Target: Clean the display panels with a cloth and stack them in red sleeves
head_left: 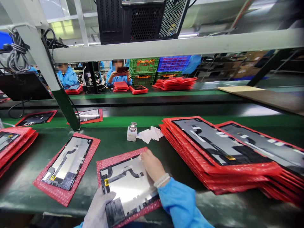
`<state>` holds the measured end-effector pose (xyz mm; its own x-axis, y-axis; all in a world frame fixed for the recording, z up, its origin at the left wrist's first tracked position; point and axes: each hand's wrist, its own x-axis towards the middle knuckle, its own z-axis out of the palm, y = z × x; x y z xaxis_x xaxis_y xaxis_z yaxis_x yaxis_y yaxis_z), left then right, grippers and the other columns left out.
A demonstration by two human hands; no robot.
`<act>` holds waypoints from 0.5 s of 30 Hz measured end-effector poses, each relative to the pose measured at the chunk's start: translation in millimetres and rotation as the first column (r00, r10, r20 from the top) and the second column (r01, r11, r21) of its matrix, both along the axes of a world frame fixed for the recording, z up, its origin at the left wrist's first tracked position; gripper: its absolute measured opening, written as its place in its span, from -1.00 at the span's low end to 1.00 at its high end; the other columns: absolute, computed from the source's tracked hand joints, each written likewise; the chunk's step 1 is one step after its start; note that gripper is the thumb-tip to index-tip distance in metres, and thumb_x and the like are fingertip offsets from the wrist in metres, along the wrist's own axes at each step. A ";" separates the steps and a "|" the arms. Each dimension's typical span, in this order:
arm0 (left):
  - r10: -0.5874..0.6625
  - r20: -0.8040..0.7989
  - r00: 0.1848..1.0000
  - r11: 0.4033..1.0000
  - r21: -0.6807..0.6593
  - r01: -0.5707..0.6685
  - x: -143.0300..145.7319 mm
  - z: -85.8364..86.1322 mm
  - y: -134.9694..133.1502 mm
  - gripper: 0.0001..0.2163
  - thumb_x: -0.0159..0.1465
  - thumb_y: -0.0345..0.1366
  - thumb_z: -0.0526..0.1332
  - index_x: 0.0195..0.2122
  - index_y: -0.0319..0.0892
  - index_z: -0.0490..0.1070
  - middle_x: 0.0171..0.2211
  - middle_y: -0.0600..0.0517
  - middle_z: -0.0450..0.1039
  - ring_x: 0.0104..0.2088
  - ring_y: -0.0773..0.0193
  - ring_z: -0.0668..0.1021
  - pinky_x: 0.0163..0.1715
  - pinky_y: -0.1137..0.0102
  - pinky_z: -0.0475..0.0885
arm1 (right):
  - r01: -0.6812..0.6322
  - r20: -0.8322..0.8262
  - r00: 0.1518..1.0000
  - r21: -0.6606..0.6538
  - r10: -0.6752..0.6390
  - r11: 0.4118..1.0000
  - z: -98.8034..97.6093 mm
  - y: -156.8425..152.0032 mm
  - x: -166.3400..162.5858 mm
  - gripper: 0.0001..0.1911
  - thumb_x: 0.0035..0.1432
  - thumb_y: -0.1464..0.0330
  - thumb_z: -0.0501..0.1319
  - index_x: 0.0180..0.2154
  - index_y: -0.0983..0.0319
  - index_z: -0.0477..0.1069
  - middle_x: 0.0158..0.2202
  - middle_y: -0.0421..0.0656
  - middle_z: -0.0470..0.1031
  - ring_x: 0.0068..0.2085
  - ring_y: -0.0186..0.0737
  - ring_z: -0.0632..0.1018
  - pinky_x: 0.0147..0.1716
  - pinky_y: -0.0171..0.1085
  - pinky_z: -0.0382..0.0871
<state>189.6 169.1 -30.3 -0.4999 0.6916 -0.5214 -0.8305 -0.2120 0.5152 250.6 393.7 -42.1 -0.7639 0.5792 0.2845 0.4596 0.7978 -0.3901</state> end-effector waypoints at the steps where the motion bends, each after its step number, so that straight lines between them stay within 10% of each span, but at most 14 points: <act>1: -0.002 -0.007 1.000 1.000 -0.001 0.002 0.6 0.8 0.4 -0.30 0.02 -0.52 0.25 0.22 -0.20 0.09 -0.17 -0.19 0.56 -0.07 -0.07 0.54 -0.05 0.09 0.40 | 0.003 -0.037 0.999 -0.038 -0.005 0.999 3.5 10.7 4.0 -0.81 0.13 0.49 0.08 -0.47 0.23 0.39 -0.39 -0.16 0.36 -0.49 -0.31 0.38 -0.43 -0.33 0.22; 6: -0.055 -0.203 0.978 0.998 0.013 0.058 -1.5 26.7 -4.4 -0.42 0.02 -0.50 0.28 0.12 -0.22 0.26 -0.20 -0.16 0.57 -0.06 -0.03 0.53 0.02 0.12 0.34 | 0.062 -0.304 0.944 -0.222 -0.130 0.973 25.8 50.6 41.6 -0.75 0.19 0.28 0.04 -0.35 0.25 0.43 -0.36 -0.12 0.45 -0.35 -0.22 0.47 -0.32 -0.28 0.33; 10: 0.014 -0.498 0.867 0.982 -0.154 -0.105 -18.5 46.9 -13.4 -0.58 0.04 -0.32 0.35 -0.04 -0.13 0.42 -0.22 -0.05 0.57 -0.13 0.03 0.55 0.03 0.16 0.33 | -0.065 -0.628 0.594 -0.660 -0.502 0.748 33.0 59.2 74.3 -0.56 -0.01 0.05 0.25 -0.22 0.26 0.42 -0.30 -0.09 0.49 -0.39 -0.21 0.48 -0.45 -0.27 0.37; 15: -0.155 -0.925 0.348 0.975 -0.200 -0.095 -47.4 34.1 -8.5 -0.78 0.13 -0.38 0.25 -0.19 -0.11 0.56 -0.09 -0.06 0.53 0.01 0.03 0.46 0.13 0.22 0.24 | -0.364 -0.603 0.457 -0.797 -0.654 0.482 24.6 54.7 80.7 -0.62 -0.22 0.22 0.42 -0.30 0.19 0.45 -0.24 -0.15 0.50 -0.29 -0.20 0.51 -0.36 -0.28 0.43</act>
